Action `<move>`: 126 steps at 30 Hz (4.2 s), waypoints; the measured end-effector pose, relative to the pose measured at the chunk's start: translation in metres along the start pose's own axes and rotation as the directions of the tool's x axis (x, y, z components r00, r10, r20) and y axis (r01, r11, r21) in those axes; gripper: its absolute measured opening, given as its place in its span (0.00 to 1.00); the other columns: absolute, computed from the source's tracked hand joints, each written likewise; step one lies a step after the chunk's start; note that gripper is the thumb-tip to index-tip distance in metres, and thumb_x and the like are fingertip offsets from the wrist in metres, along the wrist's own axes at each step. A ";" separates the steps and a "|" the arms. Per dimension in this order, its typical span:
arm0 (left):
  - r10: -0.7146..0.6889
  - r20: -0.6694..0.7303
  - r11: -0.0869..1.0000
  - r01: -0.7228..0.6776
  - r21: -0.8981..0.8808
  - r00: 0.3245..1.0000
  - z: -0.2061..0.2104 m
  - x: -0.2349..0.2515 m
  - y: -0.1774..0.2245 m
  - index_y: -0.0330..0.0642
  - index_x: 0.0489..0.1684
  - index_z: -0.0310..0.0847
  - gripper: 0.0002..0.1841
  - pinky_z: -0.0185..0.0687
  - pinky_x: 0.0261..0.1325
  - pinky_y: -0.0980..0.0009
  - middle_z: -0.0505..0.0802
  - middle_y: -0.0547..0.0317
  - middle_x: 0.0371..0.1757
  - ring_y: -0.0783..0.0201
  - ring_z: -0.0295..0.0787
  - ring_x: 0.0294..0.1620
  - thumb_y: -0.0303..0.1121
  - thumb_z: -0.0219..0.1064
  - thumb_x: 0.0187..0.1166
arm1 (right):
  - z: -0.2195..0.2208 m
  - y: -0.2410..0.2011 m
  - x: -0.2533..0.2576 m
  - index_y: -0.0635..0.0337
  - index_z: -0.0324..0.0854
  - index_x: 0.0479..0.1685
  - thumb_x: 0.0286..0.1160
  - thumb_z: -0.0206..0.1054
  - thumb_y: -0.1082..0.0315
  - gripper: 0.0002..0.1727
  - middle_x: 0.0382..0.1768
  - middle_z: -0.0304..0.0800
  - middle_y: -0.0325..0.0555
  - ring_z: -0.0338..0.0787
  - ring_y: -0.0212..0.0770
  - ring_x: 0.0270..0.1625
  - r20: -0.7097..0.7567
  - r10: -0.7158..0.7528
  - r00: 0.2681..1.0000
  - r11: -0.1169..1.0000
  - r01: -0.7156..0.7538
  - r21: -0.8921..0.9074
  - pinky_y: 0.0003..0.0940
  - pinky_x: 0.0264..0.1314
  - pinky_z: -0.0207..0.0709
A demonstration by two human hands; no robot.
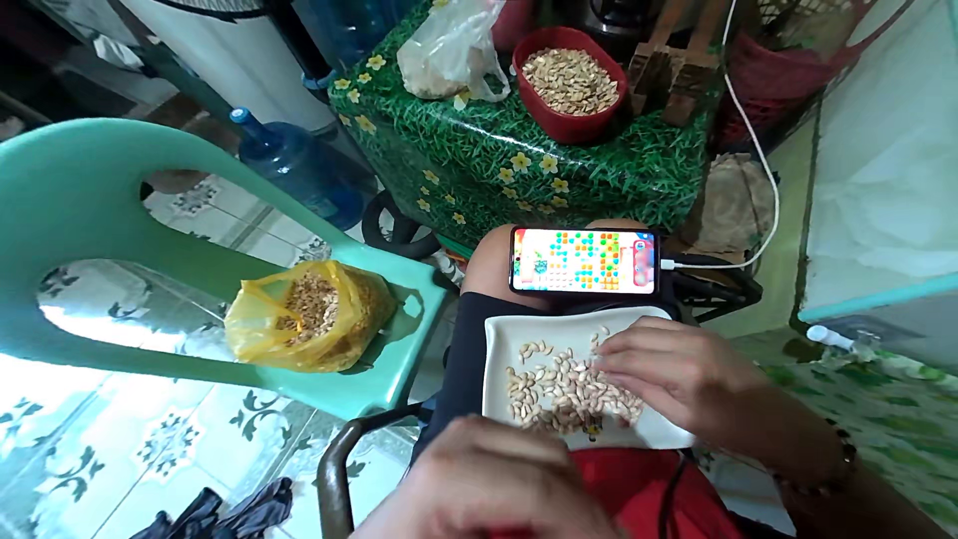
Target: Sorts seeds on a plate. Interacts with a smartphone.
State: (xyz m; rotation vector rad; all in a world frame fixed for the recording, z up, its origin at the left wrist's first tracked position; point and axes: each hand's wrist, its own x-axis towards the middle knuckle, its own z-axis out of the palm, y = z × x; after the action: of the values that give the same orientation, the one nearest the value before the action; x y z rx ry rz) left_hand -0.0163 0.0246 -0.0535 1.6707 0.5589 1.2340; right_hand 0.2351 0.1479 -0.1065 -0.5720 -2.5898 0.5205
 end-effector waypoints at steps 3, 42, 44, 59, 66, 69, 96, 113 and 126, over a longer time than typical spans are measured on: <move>-0.040 -0.054 0.897 0.060 0.439 0.998 -0.012 -0.008 -0.022 0.37 0.43 0.91 0.10 0.87 0.53 0.73 0.94 0.56 0.42 0.70 0.90 0.47 0.33 0.64 0.85 | -0.012 0.002 -0.008 0.51 0.92 0.53 0.73 0.70 0.56 0.15 0.48 0.92 0.43 0.90 0.46 0.52 0.089 0.078 0.993 0.994 -0.071 -0.087 0.42 0.50 0.87; -0.571 -0.445 0.816 0.416 -0.401 0.690 -0.010 -0.055 -0.089 0.39 0.79 0.63 0.27 0.94 0.49 0.65 0.95 0.54 0.45 0.63 0.96 0.40 0.28 0.66 0.81 | 0.001 0.014 0.012 0.52 0.91 0.63 0.83 0.56 0.65 0.19 0.38 0.92 0.43 0.90 0.41 0.36 -0.254 0.275 0.927 0.946 -0.308 -0.101 0.42 0.36 0.84; -0.574 -0.443 0.813 0.419 -0.404 0.688 -0.010 -0.055 -0.089 0.39 0.79 0.63 0.27 0.94 0.49 0.65 0.95 0.54 0.44 0.63 0.96 0.40 0.27 0.66 0.81 | 0.000 0.016 0.014 0.51 0.90 0.66 0.80 0.56 0.67 0.22 0.36 0.94 0.46 0.90 0.44 0.32 -0.276 0.313 0.909 0.917 -0.365 -0.160 0.47 0.31 0.82; -0.570 -0.445 0.815 0.410 -0.409 0.691 -0.011 -0.055 -0.089 0.39 0.78 0.63 0.27 0.94 0.49 0.65 0.95 0.53 0.43 0.63 0.96 0.39 0.26 0.66 0.80 | 0.000 0.015 0.021 0.50 0.92 0.63 0.75 0.55 0.71 0.23 0.32 0.94 0.49 0.89 0.52 0.28 -0.267 0.390 0.881 0.863 -0.451 -0.227 0.55 0.26 0.77; -0.568 -0.440 0.817 0.415 -0.400 0.695 -0.011 -0.055 -0.090 0.40 0.78 0.63 0.27 0.94 0.49 0.65 0.95 0.54 0.42 0.63 0.96 0.39 0.27 0.67 0.80 | -0.008 0.020 0.012 0.52 0.92 0.63 0.76 0.55 0.69 0.23 0.28 0.90 0.45 0.81 0.42 0.23 -0.330 0.419 0.846 0.861 -0.485 -0.151 0.45 0.23 0.73; -0.564 -0.433 0.821 0.419 -0.388 0.704 -0.011 -0.056 -0.091 0.40 0.79 0.63 0.28 0.94 0.48 0.65 0.95 0.55 0.42 0.63 0.96 0.38 0.27 0.67 0.80 | -0.006 0.023 0.011 0.51 0.91 0.63 0.76 0.55 0.69 0.23 0.28 0.91 0.45 0.81 0.42 0.23 -0.330 0.421 0.845 0.864 -0.484 -0.138 0.45 0.23 0.73; -0.562 -0.391 0.814 0.402 -0.420 0.729 -0.015 -0.059 -0.092 0.45 0.78 0.63 0.29 0.93 0.40 0.70 0.95 0.54 0.40 0.65 0.96 0.35 0.28 0.70 0.78 | 0.000 0.021 0.012 0.41 0.85 0.75 0.78 0.54 0.64 0.27 0.16 0.77 0.36 0.68 0.35 0.17 -0.278 0.481 0.832 0.853 -0.517 -0.073 0.39 0.19 0.62; -0.560 -0.387 0.814 0.400 -0.421 0.733 -0.015 -0.061 -0.093 0.44 0.78 0.63 0.29 0.93 0.39 0.70 0.96 0.54 0.40 0.64 0.96 0.35 0.28 0.71 0.78 | 0.001 0.021 0.013 0.38 0.82 0.79 0.76 0.55 0.63 0.29 0.13 0.72 0.34 0.66 0.34 0.15 -0.248 0.513 0.822 0.839 -0.541 -0.057 0.39 0.18 0.61; -0.554 -0.391 0.819 0.397 -0.414 0.735 -0.014 -0.060 -0.092 0.44 0.78 0.63 0.29 0.94 0.41 0.69 0.95 0.54 0.41 0.64 0.96 0.36 0.27 0.70 0.78 | 0.001 0.021 0.013 0.38 0.81 0.79 0.76 0.56 0.63 0.29 0.14 0.74 0.34 0.67 0.34 0.15 -0.233 0.525 0.818 0.835 -0.549 -0.044 0.39 0.19 0.62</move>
State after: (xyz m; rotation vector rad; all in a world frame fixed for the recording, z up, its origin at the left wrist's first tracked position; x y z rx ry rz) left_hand -0.0370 0.0239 -0.1624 0.8446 0.9942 1.2694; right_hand 0.2300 0.1709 -0.1125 -1.3456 -2.2391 0.4575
